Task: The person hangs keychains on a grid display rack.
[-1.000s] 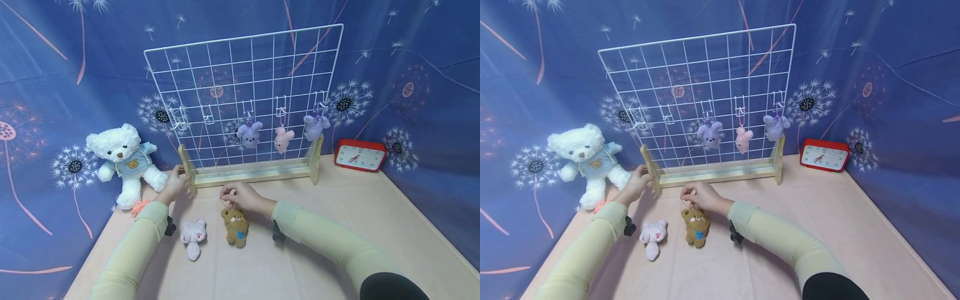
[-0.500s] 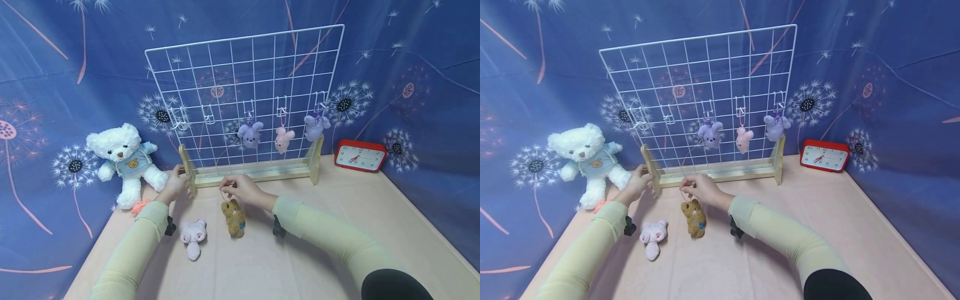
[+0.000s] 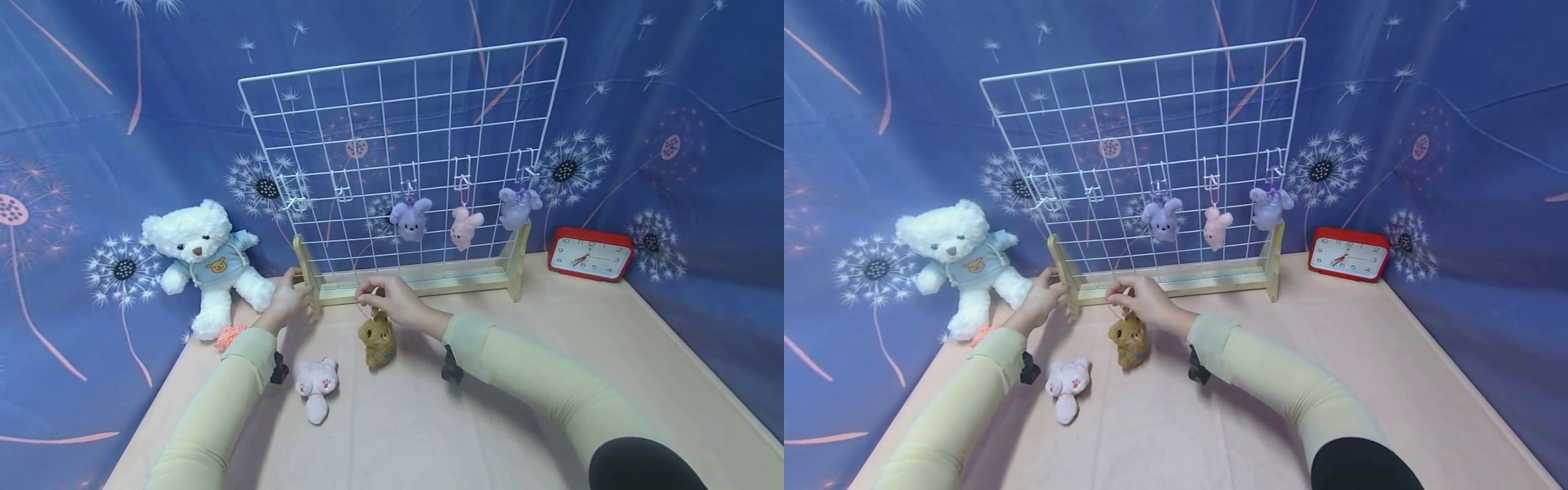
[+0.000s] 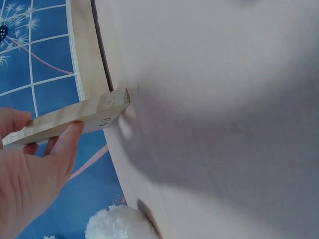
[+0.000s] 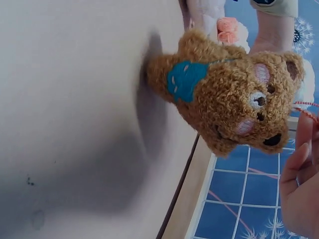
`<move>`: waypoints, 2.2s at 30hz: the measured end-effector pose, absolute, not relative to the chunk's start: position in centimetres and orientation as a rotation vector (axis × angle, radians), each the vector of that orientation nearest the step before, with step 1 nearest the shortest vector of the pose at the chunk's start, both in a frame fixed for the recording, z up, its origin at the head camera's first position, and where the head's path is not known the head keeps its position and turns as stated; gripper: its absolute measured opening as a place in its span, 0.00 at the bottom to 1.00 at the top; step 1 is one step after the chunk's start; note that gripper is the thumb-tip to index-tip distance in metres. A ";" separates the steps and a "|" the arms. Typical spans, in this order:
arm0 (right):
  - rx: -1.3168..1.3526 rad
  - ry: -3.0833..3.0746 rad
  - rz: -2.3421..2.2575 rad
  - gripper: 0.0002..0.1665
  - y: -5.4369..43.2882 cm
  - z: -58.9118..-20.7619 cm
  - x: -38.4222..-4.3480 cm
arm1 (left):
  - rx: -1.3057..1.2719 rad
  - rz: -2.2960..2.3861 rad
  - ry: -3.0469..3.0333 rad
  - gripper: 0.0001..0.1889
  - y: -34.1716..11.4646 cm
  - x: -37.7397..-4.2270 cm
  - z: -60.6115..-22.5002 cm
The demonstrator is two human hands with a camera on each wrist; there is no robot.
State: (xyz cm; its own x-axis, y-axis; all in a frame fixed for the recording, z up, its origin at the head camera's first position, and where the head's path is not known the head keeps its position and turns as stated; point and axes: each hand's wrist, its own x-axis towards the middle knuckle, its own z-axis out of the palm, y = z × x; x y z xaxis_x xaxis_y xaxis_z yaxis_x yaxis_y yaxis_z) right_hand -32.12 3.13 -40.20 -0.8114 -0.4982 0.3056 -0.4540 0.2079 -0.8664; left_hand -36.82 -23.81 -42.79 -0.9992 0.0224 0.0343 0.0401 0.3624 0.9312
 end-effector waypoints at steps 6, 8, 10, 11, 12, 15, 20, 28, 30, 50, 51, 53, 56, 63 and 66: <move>-0.921 2.380 -1.757 0.05 2.8 -39.8 -32.1 | -0.071 -1.764 -2.573 0.22 -23.8 -36.8 -42.8; -0.912 2.376 -1.763 0.05 2.8 -39.7 -32.2 | -0.077 -1.758 -2.577 0.22 -23.9 -36.8 -42.8; -0.923 2.371 -1.772 0.05 2.7 -39.5 -32.3 | -0.068 -1.763 -2.576 0.21 -23.8 -36.9 -42.9; -0.935 2.375 -1.774 0.05 2.7 -39.4 -32.4 | -0.061 -1.767 -2.575 0.21 -23.9 -36.9 -42.9; -0.948 2.378 -1.778 0.04 2.7 -39.4 -32.5 | -0.058 -1.766 -2.576 0.21 -23.9 -36.9 -42.9; -0.995 2.403 -1.795 0.03 2.7 -38.9 -32.9 | -0.046 -1.766 -2.577 0.21 -23.9 -36.9 -42.9; -1.014 2.438 -1.818 0.03 2.7 -37.4 -33.4 | -0.048 -1.768 -2.580 0.22 -23.9 -37.0 -42.9; -1.040 2.467 -1.872 0.04 2.0 -33.7 -33.5 | -0.053 -1.781 -2.570 0.22 -24.0 -37.1 -43.1; -1.060 2.472 -1.883 0.04 1.8 -33.0 -33.5 | -0.057 -1.786 -2.561 0.21 -23.9 -37.1 -43.1; -1.092 2.482 -2.129 0.05 0.3 -27.8 -34.3 | -0.057 -1.758 -2.560 0.21 -24.0 -37.1 -43.3; -1.097 2.467 -2.154 0.05 0.3 -27.7 -34.4 | -0.054 -1.762 -2.557 0.21 -23.9 -37.1 -43.3; -1.109 2.451 -2.189 0.05 0.3 -27.4 -34.6 | -0.050 -1.763 -2.557 0.21 -23.9 -37.1 -43.2; -1.113 2.443 -2.219 0.05 0.3 -27.0 -34.9 | -0.046 -1.768 -2.555 0.21 -23.8 -37.0 -43.1; -1.062 2.494 -2.236 0.05 -0.1 -26.0 -35.4 | -0.032 -1.769 -2.555 0.21 -23.9 -37.1 -43.1; -1.026 2.508 -2.240 0.06 -0.4 -25.9 -35.6 | -0.033 -1.770 -2.553 0.21 -24.0 -37.1 -43.2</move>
